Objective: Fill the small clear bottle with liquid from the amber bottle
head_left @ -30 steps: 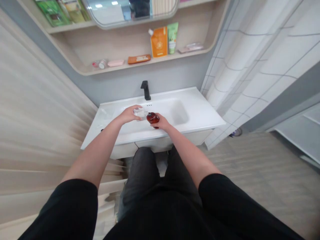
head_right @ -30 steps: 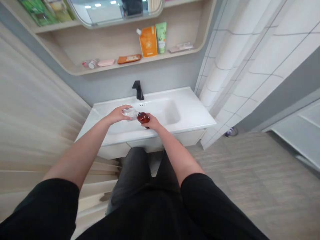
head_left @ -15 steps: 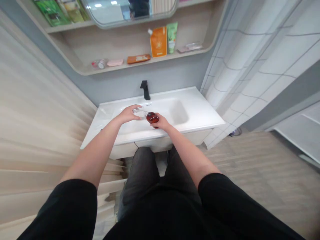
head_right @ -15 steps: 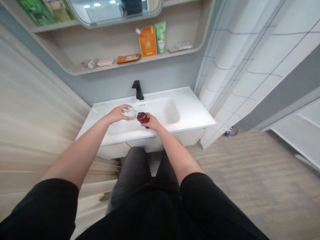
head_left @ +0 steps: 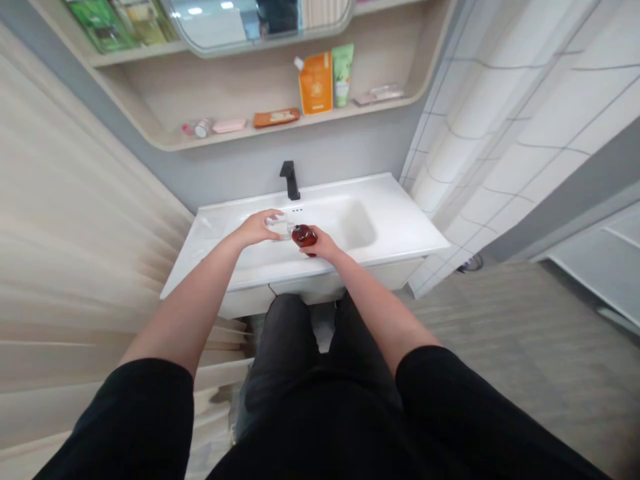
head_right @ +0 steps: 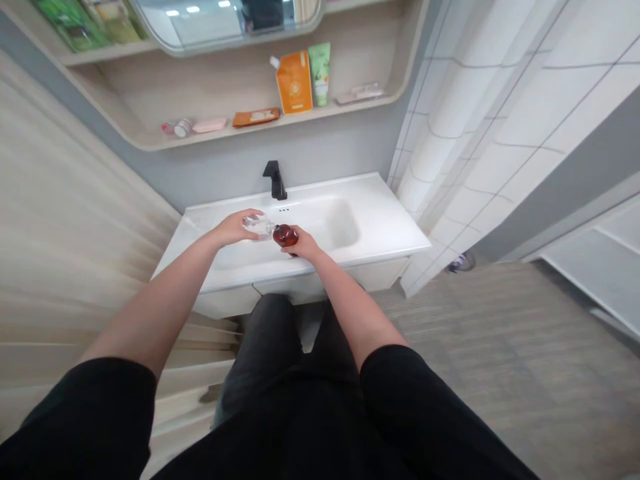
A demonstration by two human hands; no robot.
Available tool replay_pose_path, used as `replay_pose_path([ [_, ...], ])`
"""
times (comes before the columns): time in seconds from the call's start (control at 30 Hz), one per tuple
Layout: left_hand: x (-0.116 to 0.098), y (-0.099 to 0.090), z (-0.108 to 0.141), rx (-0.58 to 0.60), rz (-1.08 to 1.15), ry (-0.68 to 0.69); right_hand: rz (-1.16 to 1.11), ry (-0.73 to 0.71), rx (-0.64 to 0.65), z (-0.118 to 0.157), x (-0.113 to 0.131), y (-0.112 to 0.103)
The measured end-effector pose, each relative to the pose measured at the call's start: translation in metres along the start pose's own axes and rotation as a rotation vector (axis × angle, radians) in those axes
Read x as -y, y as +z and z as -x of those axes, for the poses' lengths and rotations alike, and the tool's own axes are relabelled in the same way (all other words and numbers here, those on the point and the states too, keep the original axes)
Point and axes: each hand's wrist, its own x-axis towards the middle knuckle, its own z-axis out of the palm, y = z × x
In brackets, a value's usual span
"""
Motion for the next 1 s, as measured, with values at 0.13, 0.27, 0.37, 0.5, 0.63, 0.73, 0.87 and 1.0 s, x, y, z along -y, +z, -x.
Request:
replay_pose_path([
  [0.13, -0.001, -0.001, 0.000, 0.009, -0.029, -0.006, 0.036, -0.016, -0.009, -0.001, 0.000, 0.000],
  [0.27, -0.003, -0.002, 0.000, 0.019, -0.064, 0.004, 0.047, -0.024, -0.010, -0.002, -0.003, 0.000],
  [0.37, -0.005, -0.003, 0.000, 0.032, -0.090, 0.002, 0.042, -0.035, -0.009, -0.002, -0.005, 0.000],
  [0.5, -0.007, -0.005, -0.001, 0.035, -0.126, 0.006, 0.073, -0.035, -0.020, -0.004, -0.007, 0.000],
  [0.63, -0.008, -0.006, -0.002, 0.046, -0.149, -0.002, 0.094, -0.031, -0.023, -0.004, -0.007, 0.000],
  [0.73, -0.010, -0.007, -0.001, 0.052, -0.167, 0.003, 0.104, -0.032, -0.021, -0.003, -0.005, 0.000],
  [0.87, -0.011, -0.007, -0.001, 0.056, -0.175, 0.010, 0.092, -0.040, -0.016, -0.002, -0.003, 0.000],
  [1.0, -0.013, -0.009, -0.001, 0.061, -0.187, 0.008, 0.095, -0.026, -0.021, -0.002, -0.004, 0.000],
])
